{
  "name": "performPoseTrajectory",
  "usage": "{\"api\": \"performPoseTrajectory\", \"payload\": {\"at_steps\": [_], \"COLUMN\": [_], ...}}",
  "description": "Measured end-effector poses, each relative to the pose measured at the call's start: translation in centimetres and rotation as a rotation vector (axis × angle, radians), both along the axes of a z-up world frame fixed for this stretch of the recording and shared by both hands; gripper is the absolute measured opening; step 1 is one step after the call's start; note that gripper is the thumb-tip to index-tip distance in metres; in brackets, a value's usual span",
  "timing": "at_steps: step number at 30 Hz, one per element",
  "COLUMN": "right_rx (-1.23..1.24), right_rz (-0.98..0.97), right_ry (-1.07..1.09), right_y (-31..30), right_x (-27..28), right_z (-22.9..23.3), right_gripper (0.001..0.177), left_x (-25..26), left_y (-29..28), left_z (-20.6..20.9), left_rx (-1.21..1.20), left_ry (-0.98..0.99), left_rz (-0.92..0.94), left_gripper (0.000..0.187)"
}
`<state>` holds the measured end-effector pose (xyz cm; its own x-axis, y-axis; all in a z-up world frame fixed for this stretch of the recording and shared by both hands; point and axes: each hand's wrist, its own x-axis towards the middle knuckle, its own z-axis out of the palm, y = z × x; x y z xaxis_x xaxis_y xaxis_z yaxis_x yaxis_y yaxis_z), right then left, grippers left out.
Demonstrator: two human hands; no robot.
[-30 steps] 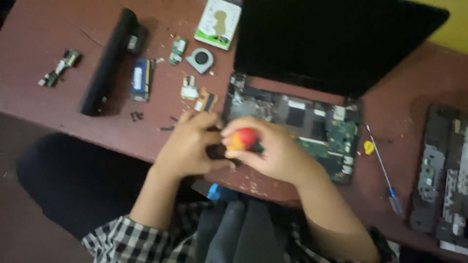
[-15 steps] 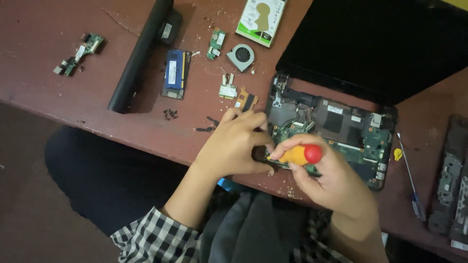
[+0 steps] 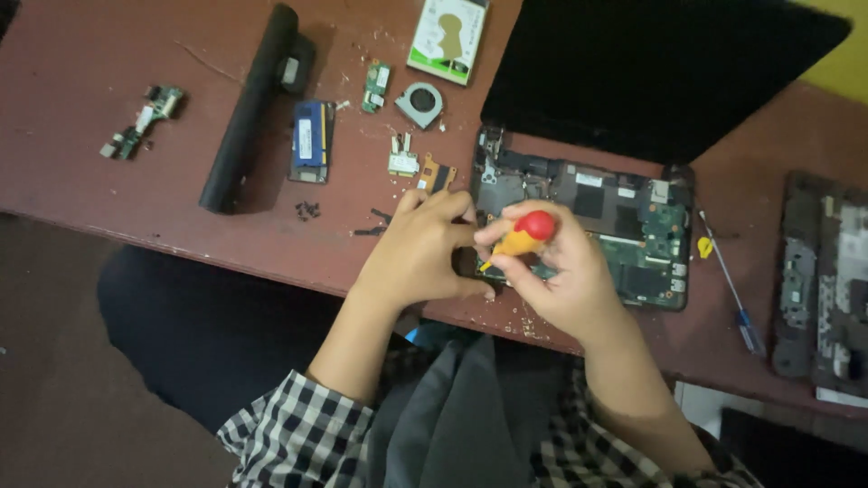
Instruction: Using a screwdriver to manipulate and align internal components and boards within a disassembled laptop.
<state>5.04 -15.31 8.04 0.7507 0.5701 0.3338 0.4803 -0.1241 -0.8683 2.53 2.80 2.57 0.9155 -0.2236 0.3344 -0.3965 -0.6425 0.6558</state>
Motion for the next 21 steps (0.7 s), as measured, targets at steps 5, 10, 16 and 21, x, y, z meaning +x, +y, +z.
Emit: {"api": "performPoseTrajectory", "payload": {"at_steps": [5,10,16,21], "right_rx": [-0.031,-0.010,-0.083,-0.084], "right_rz": [0.054,0.098,0.030,-0.020], "right_ry": [-0.038,0.001,-0.012,-0.031], "right_y": [-0.5,-0.6,-0.9,-1.1], "right_x": [-0.1,-1.1,-0.8,-0.5], "right_z": [0.3,1.2,1.0,0.2], "right_gripper": [0.040,0.040,0.043,0.041], "left_x": [-0.2,-0.3,-0.2,-0.2], "left_y": [0.1,0.0,-0.1,-0.2], "left_z": [0.7,0.3,0.6,0.4], "left_rx": [0.006,0.017,0.023,-0.006], "left_ry": [-0.007,-0.001,-0.010,-0.026], "left_rz": [0.004,-0.002,-0.001,0.013], "left_gripper": [0.046,0.049,0.048,0.041]}}
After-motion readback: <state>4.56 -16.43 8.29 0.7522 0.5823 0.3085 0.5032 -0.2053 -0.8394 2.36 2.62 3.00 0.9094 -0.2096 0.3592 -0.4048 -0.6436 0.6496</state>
